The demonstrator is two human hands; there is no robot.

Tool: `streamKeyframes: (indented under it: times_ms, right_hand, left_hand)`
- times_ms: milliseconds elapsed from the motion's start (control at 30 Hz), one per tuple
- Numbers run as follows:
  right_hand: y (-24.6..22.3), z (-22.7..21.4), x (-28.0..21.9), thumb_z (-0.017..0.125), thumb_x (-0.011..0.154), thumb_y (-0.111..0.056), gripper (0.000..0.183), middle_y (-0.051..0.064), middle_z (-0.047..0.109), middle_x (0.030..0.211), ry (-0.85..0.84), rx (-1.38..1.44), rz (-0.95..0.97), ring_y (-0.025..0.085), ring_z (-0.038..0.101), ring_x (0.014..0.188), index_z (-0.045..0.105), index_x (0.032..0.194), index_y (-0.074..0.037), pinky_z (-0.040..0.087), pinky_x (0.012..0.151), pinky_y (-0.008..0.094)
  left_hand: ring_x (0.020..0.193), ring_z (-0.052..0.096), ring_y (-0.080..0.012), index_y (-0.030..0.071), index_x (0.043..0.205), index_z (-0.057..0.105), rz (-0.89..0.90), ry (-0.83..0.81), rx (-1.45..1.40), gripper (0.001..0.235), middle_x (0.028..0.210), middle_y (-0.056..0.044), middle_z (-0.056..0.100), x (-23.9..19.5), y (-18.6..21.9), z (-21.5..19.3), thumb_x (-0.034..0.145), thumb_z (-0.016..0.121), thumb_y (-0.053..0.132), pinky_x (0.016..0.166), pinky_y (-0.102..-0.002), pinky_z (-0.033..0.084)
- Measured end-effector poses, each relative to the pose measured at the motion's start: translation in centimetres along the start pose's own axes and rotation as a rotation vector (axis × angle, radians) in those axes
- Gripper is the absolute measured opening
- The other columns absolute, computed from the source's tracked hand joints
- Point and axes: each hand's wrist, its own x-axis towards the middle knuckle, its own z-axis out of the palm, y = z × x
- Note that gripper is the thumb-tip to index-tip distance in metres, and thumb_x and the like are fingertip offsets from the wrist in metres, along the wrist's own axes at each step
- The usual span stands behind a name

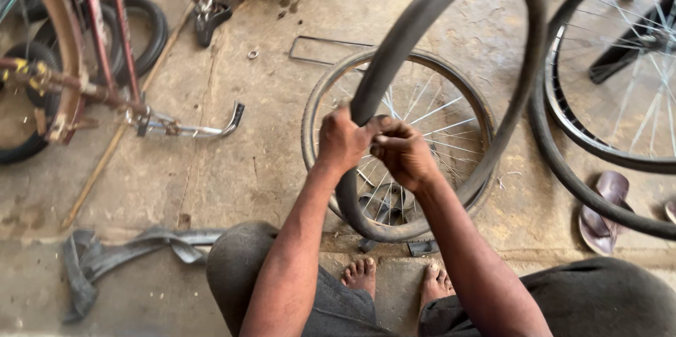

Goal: The person removes an old inner tube from a bicycle wheel and tire. They then insert a new inner tube into the tire and use a tire lever to mount the tire back onto the wheel rim.

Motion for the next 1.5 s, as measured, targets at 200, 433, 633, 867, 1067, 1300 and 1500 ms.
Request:
streamKeyframes:
  times_ms: [200, 433, 633, 867, 1067, 1300, 1500]
  right_hand:
    - [1.3, -2.5, 0.8, 0.057, 0.103, -0.011, 0.010, 0.004, 0.062, 0.085, -0.074, 0.059, 0.112, 0.011, 0.053, 0.066, 0.063, 0.104, -0.004, 0.042, 0.056, 0.025]
    - [3.0, -4.5, 2.4, 0.056, 0.104, -0.008, 0.008, 0.006, 0.065, 0.098, -0.058, 0.129, 0.102, 0.015, 0.060, 0.085, 0.060, 0.109, -0.004, 0.050, 0.077, 0.032]
    - [3.2, -3.4, 1.3, 0.051, 0.097, -0.009, 0.012, 0.007, 0.067, 0.098, 0.006, 0.098, 0.000, 0.019, 0.065, 0.093, 0.059, 0.105, -0.006, 0.055, 0.088, 0.039]
    - [2.8, -2.6, 1.2, 0.046, 0.088, 0.008, 0.021, 0.004, 0.065, 0.092, 0.113, 0.104, 0.009, 0.013, 0.064, 0.082, 0.057, 0.097, -0.007, 0.055, 0.079, 0.033]
    - [2.3, -1.4, 0.9, 0.060, 0.098, 0.000, 0.010, 0.002, 0.063, 0.092, 0.007, 0.065, -0.040, 0.009, 0.048, 0.068, 0.062, 0.104, -0.007, 0.039, 0.062, 0.024]
    - [0.9, 0.6, 0.1, 0.049, 0.103, -0.021, 0.017, 0.002, 0.056, 0.078, 0.144, -0.012, 0.138, 0.011, 0.051, 0.065, 0.057, 0.093, -0.009, 0.041, 0.055, 0.025]
    - [4.0, -3.8, 2.1, 0.054, 0.105, -0.023, 0.019, -0.002, 0.049, 0.072, 0.116, 0.005, 0.079, 0.009, 0.042, 0.059, 0.054, 0.091, -0.011, 0.035, 0.051, 0.025]
  left_hand:
    - [0.054, 0.068, -0.0163, 0.006, 0.096, 0.059, -0.108, -0.090, -0.072, 0.085, 0.070, -0.002, 0.062, -0.4, -0.2, 1.0, 0.077, 0.046, 0.088, 0.047, -0.032, 0.060]
    - [0.062, 0.074, -0.0223, 0.001, 0.096, 0.060, -0.030, -0.045, -0.034, 0.091, 0.065, -0.004, 0.066, -0.6, 0.3, 1.0, 0.077, 0.049, 0.089, 0.058, -0.037, 0.060]
    - [0.070, 0.074, -0.0234, 0.000, 0.101, 0.061, -0.071, -0.055, -0.039, 0.091, 0.072, -0.008, 0.068, -0.7, 0.1, 0.8, 0.078, 0.050, 0.088, 0.063, -0.038, 0.060]
    - [0.069, 0.073, -0.0225, 0.001, 0.102, 0.062, -0.073, -0.052, -0.036, 0.092, 0.075, -0.008, 0.067, -0.5, -0.3, 1.1, 0.078, 0.049, 0.089, 0.063, -0.037, 0.061]
    - [0.066, 0.072, -0.0207, 0.001, 0.102, 0.061, -0.108, -0.092, -0.038, 0.093, 0.073, -0.005, 0.064, -0.2, -1.3, 1.6, 0.077, 0.047, 0.089, 0.059, -0.036, 0.061]
    - [0.067, 0.072, -0.0209, 0.001, 0.099, 0.062, -0.124, -0.069, -0.025, 0.090, 0.074, -0.007, 0.065, -0.4, -1.1, 1.5, 0.075, 0.053, 0.088, 0.059, -0.036, 0.061]
    - [0.066, 0.071, -0.0185, 0.003, 0.097, 0.062, -0.114, -0.042, -0.036, 0.087, 0.072, -0.006, 0.064, -0.4, -0.4, 1.3, 0.075, 0.056, 0.087, 0.056, -0.034, 0.060]
